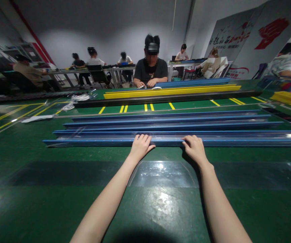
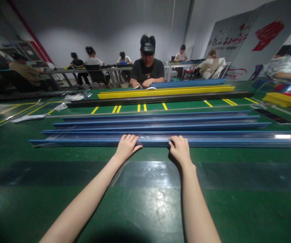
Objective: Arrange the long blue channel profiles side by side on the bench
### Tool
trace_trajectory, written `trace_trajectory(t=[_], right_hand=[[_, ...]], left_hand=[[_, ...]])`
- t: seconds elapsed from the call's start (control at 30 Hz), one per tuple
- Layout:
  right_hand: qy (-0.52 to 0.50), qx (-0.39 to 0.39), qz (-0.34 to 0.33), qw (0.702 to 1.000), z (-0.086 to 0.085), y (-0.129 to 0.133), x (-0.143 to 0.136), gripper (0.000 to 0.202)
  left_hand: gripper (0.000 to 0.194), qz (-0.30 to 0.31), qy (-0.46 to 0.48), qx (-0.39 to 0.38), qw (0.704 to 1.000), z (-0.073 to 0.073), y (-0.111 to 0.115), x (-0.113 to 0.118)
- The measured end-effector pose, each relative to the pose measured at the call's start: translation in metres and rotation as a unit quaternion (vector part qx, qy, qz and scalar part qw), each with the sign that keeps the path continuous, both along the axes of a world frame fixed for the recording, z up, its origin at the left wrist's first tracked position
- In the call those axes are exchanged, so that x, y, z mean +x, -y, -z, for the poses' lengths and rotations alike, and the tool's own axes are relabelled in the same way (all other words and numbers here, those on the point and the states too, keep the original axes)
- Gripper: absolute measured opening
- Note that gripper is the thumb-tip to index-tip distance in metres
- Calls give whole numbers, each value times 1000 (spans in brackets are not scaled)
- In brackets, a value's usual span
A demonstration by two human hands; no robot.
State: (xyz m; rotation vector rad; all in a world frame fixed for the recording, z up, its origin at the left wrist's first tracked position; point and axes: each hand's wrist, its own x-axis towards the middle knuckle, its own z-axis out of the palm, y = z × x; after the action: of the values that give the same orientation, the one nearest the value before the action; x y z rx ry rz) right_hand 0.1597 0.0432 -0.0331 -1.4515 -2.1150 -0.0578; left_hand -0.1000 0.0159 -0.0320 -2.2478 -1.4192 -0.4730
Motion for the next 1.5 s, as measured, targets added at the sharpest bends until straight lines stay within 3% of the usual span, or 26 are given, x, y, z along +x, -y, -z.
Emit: trace_trajectory(t=[0.33,1.5], right_hand=[[-6,21,16,1000,-1,3,-10,28],[45,83,19,995,2,0,-10,31]], left_hand=[[35,3,5,-2,1000,-3,0,1],[31,-4,21,4,1000,1,-1,2]])
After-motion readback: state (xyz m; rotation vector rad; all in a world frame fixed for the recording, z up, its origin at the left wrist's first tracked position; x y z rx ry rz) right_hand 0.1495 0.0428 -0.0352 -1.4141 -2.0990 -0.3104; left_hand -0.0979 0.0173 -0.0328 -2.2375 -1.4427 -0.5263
